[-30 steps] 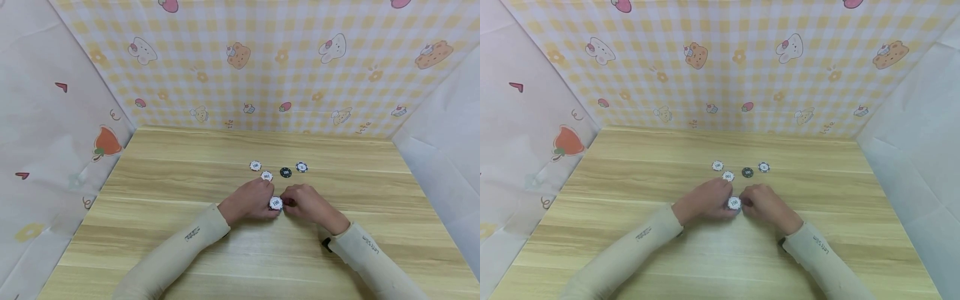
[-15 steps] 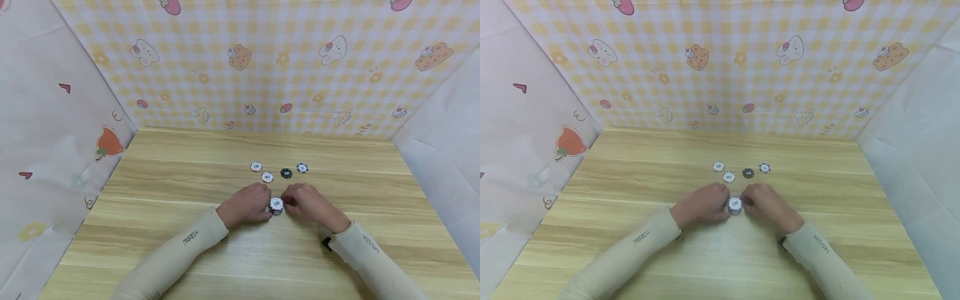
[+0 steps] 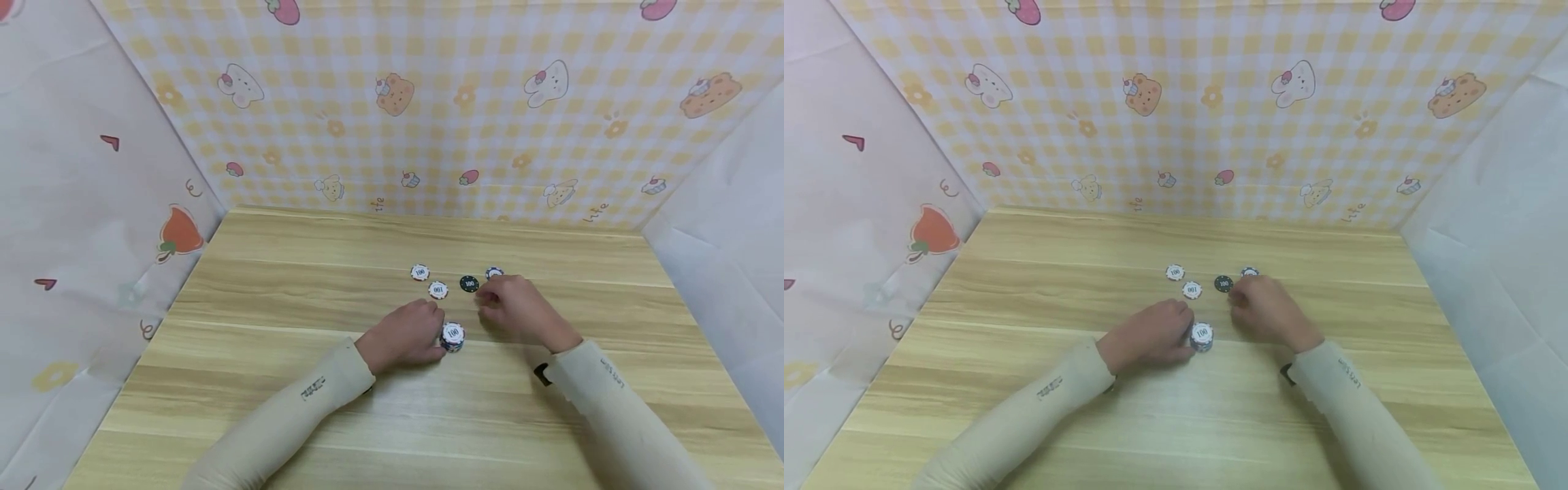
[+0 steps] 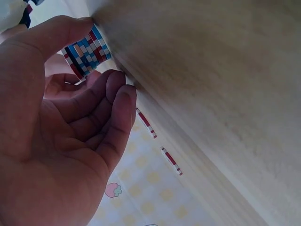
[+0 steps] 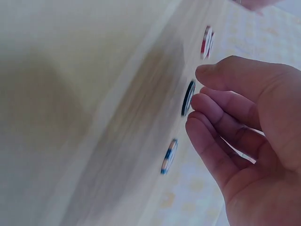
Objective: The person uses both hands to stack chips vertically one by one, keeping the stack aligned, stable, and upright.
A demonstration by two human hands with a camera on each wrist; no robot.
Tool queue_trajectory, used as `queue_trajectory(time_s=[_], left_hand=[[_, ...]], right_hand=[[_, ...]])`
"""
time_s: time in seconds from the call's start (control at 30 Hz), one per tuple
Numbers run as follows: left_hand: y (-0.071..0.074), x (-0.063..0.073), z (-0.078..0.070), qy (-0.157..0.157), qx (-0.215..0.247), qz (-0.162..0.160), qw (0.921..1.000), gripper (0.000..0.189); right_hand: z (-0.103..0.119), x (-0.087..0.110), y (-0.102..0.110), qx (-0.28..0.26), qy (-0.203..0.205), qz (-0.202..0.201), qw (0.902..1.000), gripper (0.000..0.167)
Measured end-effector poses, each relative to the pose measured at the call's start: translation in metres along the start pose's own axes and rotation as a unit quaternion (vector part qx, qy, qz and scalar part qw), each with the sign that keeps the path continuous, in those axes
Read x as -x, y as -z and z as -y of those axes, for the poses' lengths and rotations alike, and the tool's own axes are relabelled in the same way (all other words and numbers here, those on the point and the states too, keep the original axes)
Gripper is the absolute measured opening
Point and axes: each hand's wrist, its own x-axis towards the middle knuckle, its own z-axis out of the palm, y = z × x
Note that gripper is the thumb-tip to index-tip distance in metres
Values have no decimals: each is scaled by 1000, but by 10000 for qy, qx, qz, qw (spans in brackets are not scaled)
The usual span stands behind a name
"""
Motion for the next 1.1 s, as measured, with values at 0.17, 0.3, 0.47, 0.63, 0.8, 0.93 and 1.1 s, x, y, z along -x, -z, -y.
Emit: queue_trajectory(time_s=[0.17, 0.3, 0.47, 0.63, 0.8, 0.93, 1.1], left_hand=[[0, 0, -1, 58, 14, 58, 10000, 39], [1, 0, -2, 61, -78, 100, 9999, 39], [3, 0, -3, 81, -106, 137, 9998, 38], [3, 0, -4, 111, -127, 148, 9997, 39], [2, -1, -3, 94, -112, 148, 9998, 39], [2, -1, -3, 87, -118, 155, 9998, 39], [2, -2, -2, 101, -93, 175, 9998, 39]], right_hand=[[-10, -6, 6, 46, -264, -58, 9996, 22], [-20, -11, 9, 141, -452, -82, 9988, 25], [-32, -16, 11, 190, -840, -43, 9963, 34], [-42, -22, 11, 200, -1140, -29, 9933, 43], [-50, -27, 8, 133, -1377, 112, 9903, 48], [-54, -30, 6, 194, -1396, 189, 9898, 48], [-54, -35, 7, 185, -1387, 280, 9898, 42]])
